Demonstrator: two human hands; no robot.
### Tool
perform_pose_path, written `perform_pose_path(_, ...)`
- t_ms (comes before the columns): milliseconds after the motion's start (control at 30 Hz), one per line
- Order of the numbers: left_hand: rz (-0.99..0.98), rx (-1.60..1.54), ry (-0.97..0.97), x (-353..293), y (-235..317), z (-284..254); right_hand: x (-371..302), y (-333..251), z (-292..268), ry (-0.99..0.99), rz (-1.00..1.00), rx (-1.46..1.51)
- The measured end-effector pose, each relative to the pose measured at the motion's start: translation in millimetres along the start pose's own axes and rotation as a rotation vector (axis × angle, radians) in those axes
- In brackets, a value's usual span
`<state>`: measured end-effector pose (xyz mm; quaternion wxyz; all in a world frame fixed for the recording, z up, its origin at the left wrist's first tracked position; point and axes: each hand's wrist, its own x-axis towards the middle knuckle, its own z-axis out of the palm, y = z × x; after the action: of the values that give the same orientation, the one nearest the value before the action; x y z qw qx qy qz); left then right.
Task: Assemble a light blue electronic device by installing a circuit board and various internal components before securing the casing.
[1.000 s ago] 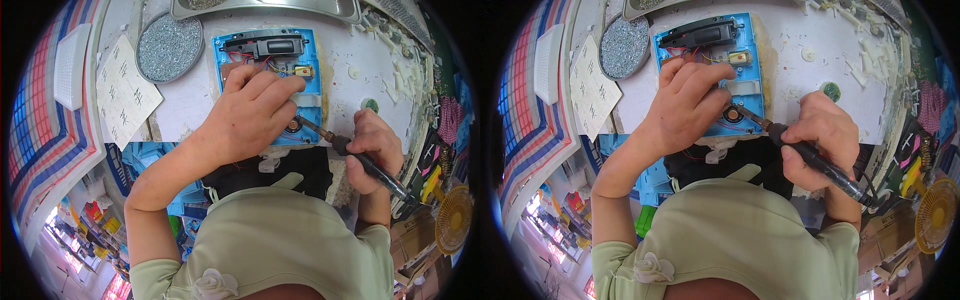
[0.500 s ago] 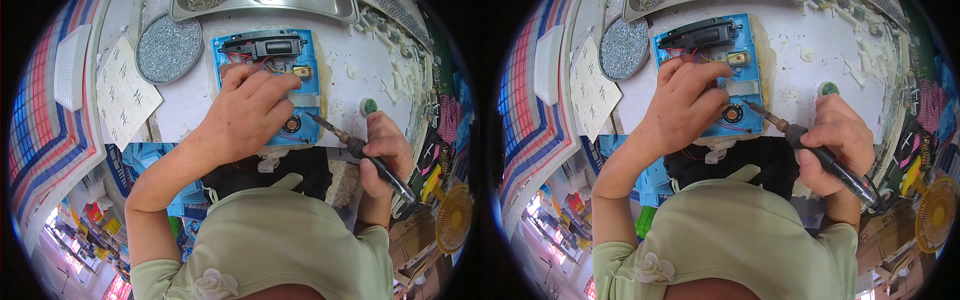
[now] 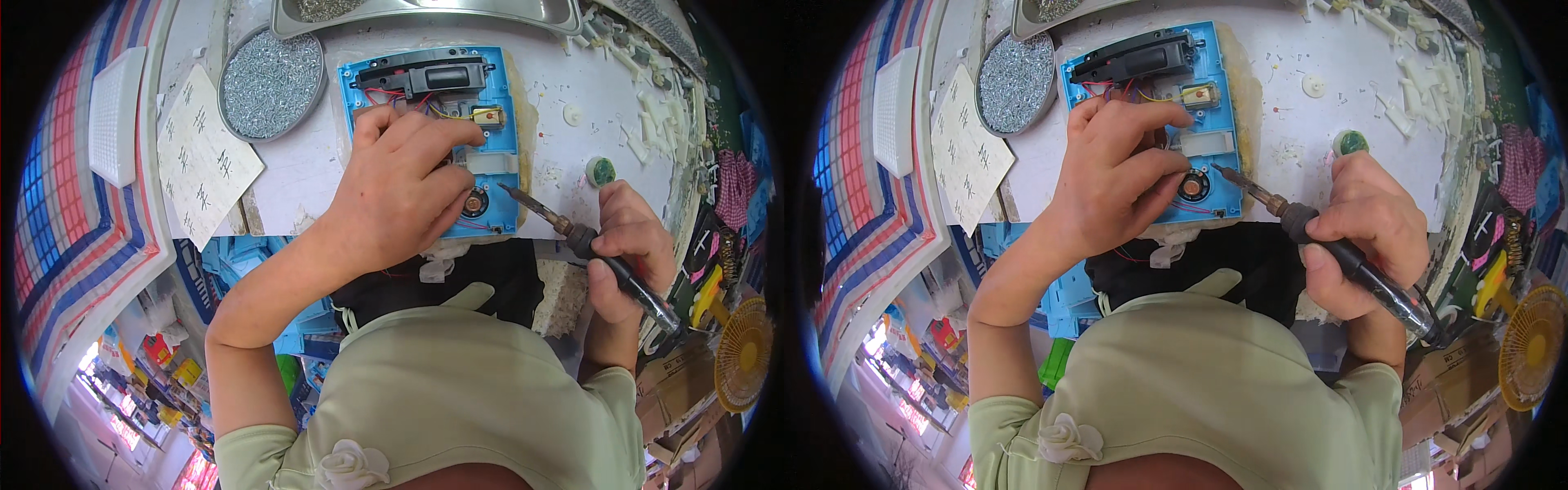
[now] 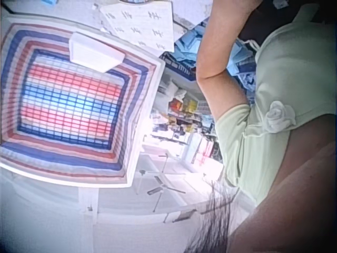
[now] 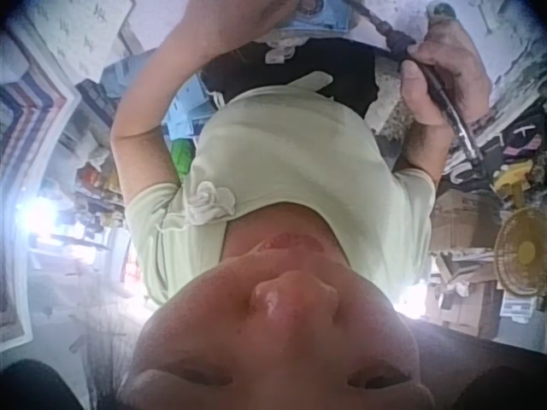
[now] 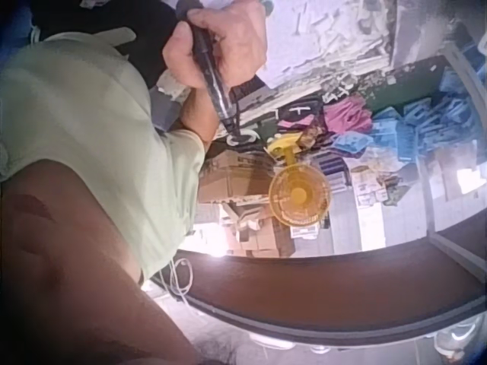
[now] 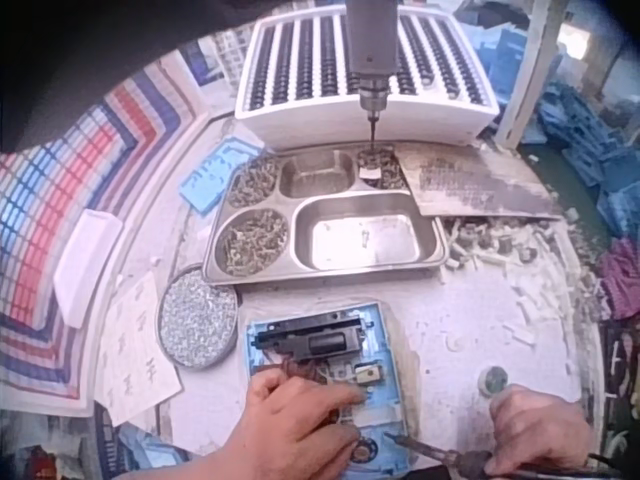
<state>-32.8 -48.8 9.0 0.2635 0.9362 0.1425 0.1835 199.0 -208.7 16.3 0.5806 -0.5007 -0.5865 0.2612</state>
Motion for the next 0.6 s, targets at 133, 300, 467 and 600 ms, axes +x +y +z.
perform_pose_path(133, 0.003, -0.031, 0.031, -2.0, -3.2, 1.0, -1.1, 0.3, 1.0, 0.001, -0.004, 0.008)
perform_pose_path(300, 0.000, -0.051, 0.026, -1.0, -3.6, 0.0, -1.1, -0.1, 0.3, -0.003, -0.004, 0.009)
perform_pose_path(467, 0.024, 0.005, 0.026, -1.8, -3.4, 3.7, -0.3, -0.5, -0.3, -0.024, -0.014, 0.006)
perform_pose_path(600, 0.023, -0.014, 0.025, -1.0, -2.5, 2.7, -2.2, -3.1, 1.7, -0.043, 0.024, -0.036)
